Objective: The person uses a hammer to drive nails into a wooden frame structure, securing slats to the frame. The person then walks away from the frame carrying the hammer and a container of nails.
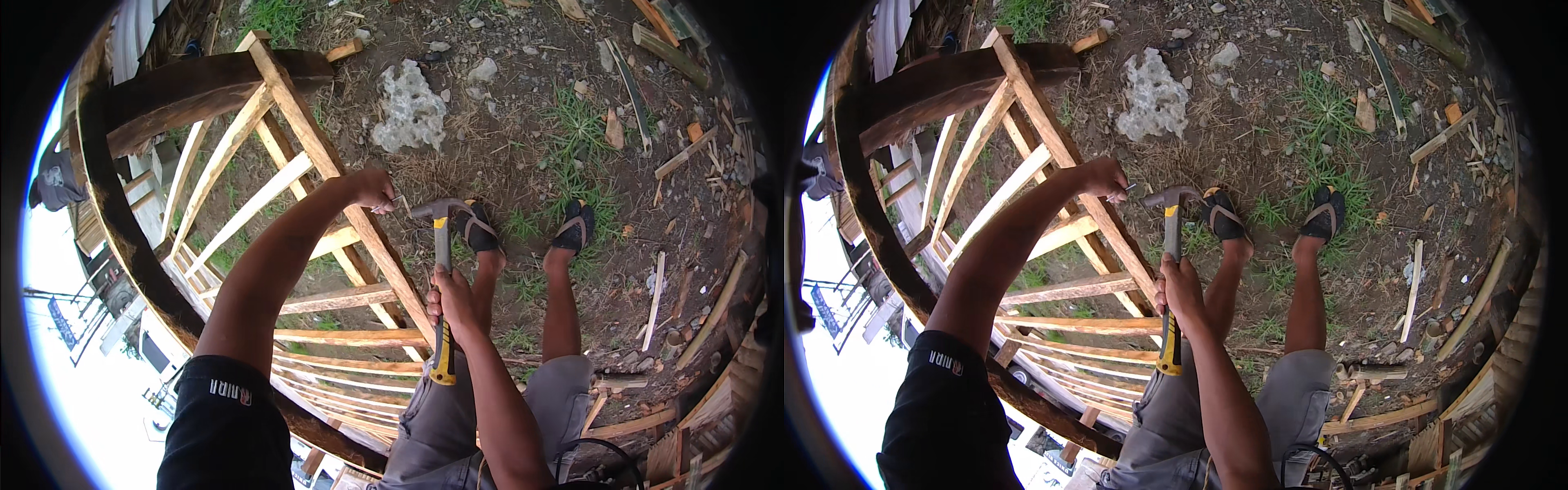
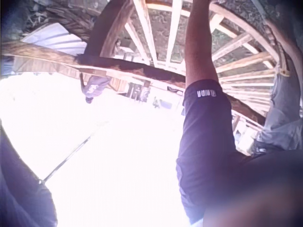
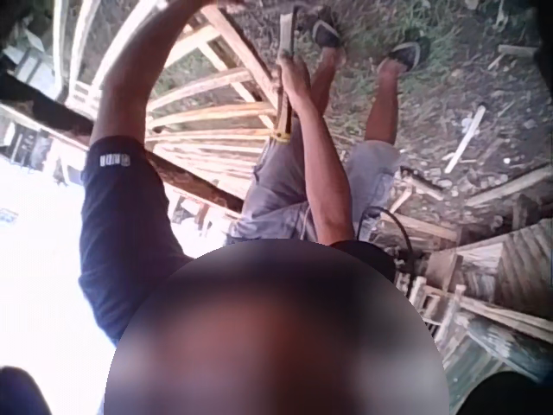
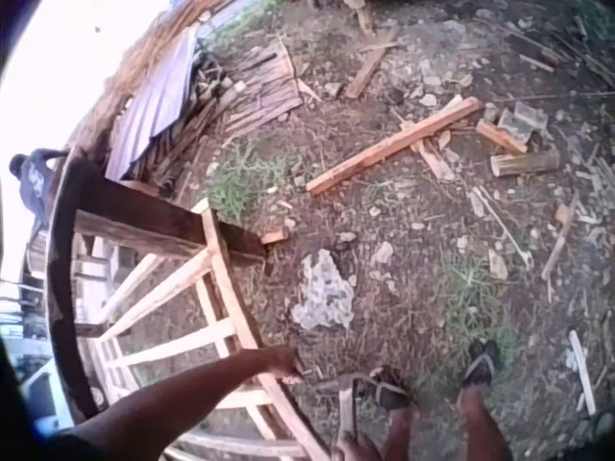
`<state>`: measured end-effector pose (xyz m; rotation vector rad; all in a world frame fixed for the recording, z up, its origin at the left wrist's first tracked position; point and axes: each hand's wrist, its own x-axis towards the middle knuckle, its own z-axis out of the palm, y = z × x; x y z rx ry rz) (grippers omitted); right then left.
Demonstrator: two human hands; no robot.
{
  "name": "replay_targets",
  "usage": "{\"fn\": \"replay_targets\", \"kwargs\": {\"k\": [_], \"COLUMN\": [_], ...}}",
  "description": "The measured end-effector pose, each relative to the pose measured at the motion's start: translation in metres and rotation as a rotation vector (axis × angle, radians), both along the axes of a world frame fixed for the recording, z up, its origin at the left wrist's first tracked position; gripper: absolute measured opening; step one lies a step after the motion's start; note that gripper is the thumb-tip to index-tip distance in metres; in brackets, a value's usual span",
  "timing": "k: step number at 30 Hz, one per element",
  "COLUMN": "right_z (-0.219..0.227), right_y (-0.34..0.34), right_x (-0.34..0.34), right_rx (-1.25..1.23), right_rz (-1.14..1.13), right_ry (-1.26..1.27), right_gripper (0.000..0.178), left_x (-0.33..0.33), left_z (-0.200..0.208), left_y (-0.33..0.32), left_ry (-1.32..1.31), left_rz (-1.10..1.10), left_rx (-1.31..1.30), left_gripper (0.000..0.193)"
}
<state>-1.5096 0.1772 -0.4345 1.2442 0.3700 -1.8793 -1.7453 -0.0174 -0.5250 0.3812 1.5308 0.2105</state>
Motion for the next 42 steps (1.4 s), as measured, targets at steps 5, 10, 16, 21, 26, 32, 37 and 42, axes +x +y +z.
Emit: {"fn": "replay_targets", "kwargs": {"k": [5, 10, 16, 21, 26, 32, 37, 42], "right_z": [0.019, 0.022, 0.019, 0.011, 0.010, 0.014, 0.010, 0.003], "right_y": [0.036, 0.067, 0.022, 0.005, 0.092, -0.002, 0.072, 0.118], "right_x": [-0.021, -0.025, -0.031, -0.037, -0.025, -0.024, -0.018, -0.055], "right_rx": [0.162, 0.193, 0.385, 0.169, 0.492, 0.219, 0.265, 0.219], "right_rz": [-0.021, -0.095, -0.208, 0.045, -0.181, 0.155, -0.011, -1.141], "right_ry": [-0.045, 0.104, -0.036, 0.094, -0.031, 0.191, 0.132, 0.080], "right_gripper": [0.031, 0.030, 0.027, 0.030, 0.031, 0.030, 0.029, 0.035], "left_x": [0.028, 0.037, 0.035, 0.036, 0.037, 0.038, 0.040, 0.040], "left_z": [-0.014, -0.019, -0.018, -0.012, -0.011, -0.009, -0.010, -0.019], "left_y": [-0.018, -0.023, -0.025, -0.022, -0.023, -0.027, -0.027, -0.027], "left_ry": [0.025, 0.038, 0.007, 0.059, 0.078, 0.103, 0.116, 0.004], "left_rz": [-0.051, 0.019, -0.007, -0.061, -0.050, -0.093, -0.065, 0.093], "left_rx": [0.027, 0.034, 0.026, 0.005, 0.029, 0.046, 0.110, -0.023], "left_gripper": [0.011, 0.011, 0.013, 0.010, 0.011, 0.015, 0.013, 0.017]}}
